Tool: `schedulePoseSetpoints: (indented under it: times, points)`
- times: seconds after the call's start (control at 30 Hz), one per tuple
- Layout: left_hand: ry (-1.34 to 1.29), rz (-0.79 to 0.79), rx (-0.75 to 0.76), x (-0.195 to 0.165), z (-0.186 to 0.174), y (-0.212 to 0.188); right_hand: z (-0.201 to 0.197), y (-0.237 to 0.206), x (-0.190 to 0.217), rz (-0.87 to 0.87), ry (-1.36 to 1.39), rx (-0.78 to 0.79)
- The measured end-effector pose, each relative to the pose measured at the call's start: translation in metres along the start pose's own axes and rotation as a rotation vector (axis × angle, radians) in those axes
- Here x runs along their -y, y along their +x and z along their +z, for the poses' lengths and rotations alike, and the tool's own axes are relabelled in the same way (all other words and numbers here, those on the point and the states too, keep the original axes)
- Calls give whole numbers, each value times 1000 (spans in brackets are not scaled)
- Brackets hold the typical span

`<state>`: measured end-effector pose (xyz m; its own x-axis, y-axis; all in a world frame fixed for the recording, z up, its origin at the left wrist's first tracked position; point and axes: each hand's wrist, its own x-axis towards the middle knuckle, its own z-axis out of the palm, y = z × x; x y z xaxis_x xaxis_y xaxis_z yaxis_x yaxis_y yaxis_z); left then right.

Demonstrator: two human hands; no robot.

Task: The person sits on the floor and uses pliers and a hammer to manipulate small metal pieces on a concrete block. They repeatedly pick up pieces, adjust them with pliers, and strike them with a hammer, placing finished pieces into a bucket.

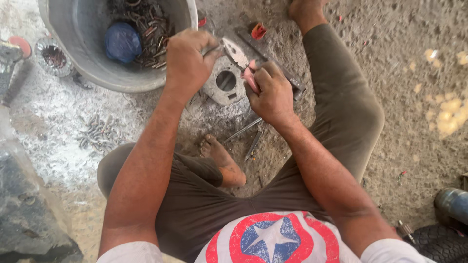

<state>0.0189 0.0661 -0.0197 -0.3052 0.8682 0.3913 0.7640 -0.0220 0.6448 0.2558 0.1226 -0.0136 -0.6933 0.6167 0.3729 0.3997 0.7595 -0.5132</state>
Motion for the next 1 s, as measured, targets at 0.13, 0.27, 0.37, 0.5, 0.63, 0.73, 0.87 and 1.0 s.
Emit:
schedulePoseSetpoints:
  times: [0.13,0.27,0.37,0.5,0.63,0.73,0.87,1.0]
  points:
    - [-42,40,-29,2,5,1,2,5,-8,57,167,-162]
    - [-95,-165,94,0,7,3,3,4,-5,22,109,-122]
    - [-98,-73,11,-3,4,2,-1,3,4,107,177,-239]
    - [-53,-25,17,-6,0,-1,-7,6,9,-34,8,-58]
    - [33,61,-66,-5,-1,1,-4,9,7,73,184,-182]
    - [-46,-104,69,-4,-1,4,-1,8,7,49,164,-149]
    - [-65,-93,5,-2,-2,3,1,6,10,58,205,-240]
    - [-40,-120,51,-1,0,1,1,6,8,-72,2,-112]
